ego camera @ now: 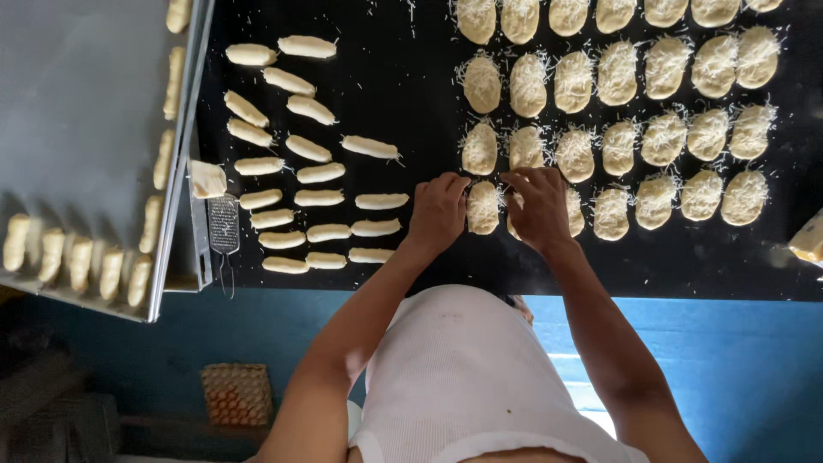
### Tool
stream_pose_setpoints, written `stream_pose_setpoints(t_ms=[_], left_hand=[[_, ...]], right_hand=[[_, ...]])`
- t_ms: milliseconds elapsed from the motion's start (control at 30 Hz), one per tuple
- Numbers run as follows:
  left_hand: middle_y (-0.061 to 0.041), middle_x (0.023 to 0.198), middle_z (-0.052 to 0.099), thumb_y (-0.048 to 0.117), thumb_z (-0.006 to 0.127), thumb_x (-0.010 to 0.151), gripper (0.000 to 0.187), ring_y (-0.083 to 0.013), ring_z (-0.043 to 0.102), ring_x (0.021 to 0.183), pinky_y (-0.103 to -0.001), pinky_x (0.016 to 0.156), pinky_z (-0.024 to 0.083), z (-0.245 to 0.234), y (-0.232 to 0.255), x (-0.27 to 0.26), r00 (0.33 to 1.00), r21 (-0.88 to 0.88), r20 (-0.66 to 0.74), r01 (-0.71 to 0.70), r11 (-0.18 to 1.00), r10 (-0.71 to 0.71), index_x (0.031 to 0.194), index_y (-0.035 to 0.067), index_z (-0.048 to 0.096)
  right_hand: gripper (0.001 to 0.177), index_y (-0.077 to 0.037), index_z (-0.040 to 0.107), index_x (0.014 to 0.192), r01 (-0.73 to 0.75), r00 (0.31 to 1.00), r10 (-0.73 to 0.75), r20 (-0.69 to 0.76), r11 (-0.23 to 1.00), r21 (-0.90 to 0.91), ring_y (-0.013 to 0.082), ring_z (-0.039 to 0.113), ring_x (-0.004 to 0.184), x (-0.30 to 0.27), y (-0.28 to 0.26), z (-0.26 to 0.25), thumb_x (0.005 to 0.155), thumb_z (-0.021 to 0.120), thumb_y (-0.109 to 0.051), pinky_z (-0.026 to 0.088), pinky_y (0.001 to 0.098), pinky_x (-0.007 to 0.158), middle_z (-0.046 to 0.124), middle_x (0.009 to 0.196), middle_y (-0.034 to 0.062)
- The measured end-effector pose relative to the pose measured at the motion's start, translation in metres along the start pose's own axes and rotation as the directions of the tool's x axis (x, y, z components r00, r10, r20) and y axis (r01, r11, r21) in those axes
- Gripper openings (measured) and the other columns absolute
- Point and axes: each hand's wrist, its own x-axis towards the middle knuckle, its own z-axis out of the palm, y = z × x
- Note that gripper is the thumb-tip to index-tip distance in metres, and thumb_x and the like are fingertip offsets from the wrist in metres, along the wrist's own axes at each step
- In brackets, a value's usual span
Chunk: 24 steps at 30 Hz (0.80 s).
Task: The person repeatedly picks up small dough pieces, rolls them in grated cheese, and places them on a black countertop. The person arranges the cheese-coated dough in neat rows next to uncoated dough pieces.
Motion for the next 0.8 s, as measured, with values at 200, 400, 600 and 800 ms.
stream_pose_setpoints(t_ms=[200,400,600,800], left_hand=[[-0.008,0.105,0.046,0.007,0.052,0.081,0.034,-0.0274,0.055,0.091,-0.037,0.072,0.043,0.002,0.011,-0.012,0.998,0.045,-0.063,0.026,0.999,-0.023,0.115,0.012,0.053],[-0.010,0.098,0.050,0.003,0.052,0.077,0.029,-0.0351,0.058,0.080,-0.040,0.063,0.046,0.032,0.012,0.002,0.988,-0.088,-0.150,0.034,0.996,-0.047,0.106,0.008,0.058],[-0.008,0.089,0.049,0.008,0.049,0.081,0.017,-0.0338,0.058,0.074,-0.037,0.062,0.049,0.037,0.019,0.008,0.980,-0.170,-0.155,0.095,0.981,-0.122,0.093,0.010,0.060],[-0.006,0.078,0.046,0.012,0.051,0.078,0.001,-0.0377,0.056,0.070,-0.042,0.055,0.046,0.046,0.007,0.015,0.979,-0.261,-0.164,0.074,0.963,-0.120,0.078,0.014,0.051]], right_hand=[[0.029,-0.020,0.060,0.105,0.111,0.994,-0.111,0.012,0.987,-0.119,0.0234,0.040,0.103,-0.018,0.005,0.013,0.077,0.064,-0.019,0.030,0.0369,0.081,0.052,0.104,0.0003],[0.006,-0.019,0.063,0.082,0.195,0.946,-0.217,-0.242,0.975,-0.108,0.0200,0.050,0.085,-0.014,0.022,0.045,0.085,0.061,-0.023,0.033,0.0340,0.075,0.056,0.076,-0.0004],[0.004,-0.020,0.064,0.083,0.179,0.974,-0.182,-0.131,0.983,-0.034,0.0213,0.051,0.086,-0.006,0.004,0.035,0.080,0.061,-0.020,0.033,0.0348,0.073,0.059,0.074,-0.0005],[0.034,-0.019,0.060,0.106,0.027,0.999,-0.023,-0.038,0.994,0.104,0.0268,0.048,0.088,0.005,0.013,0.037,0.073,0.067,-0.024,0.038,0.0414,0.071,0.055,0.087,0.0036]])
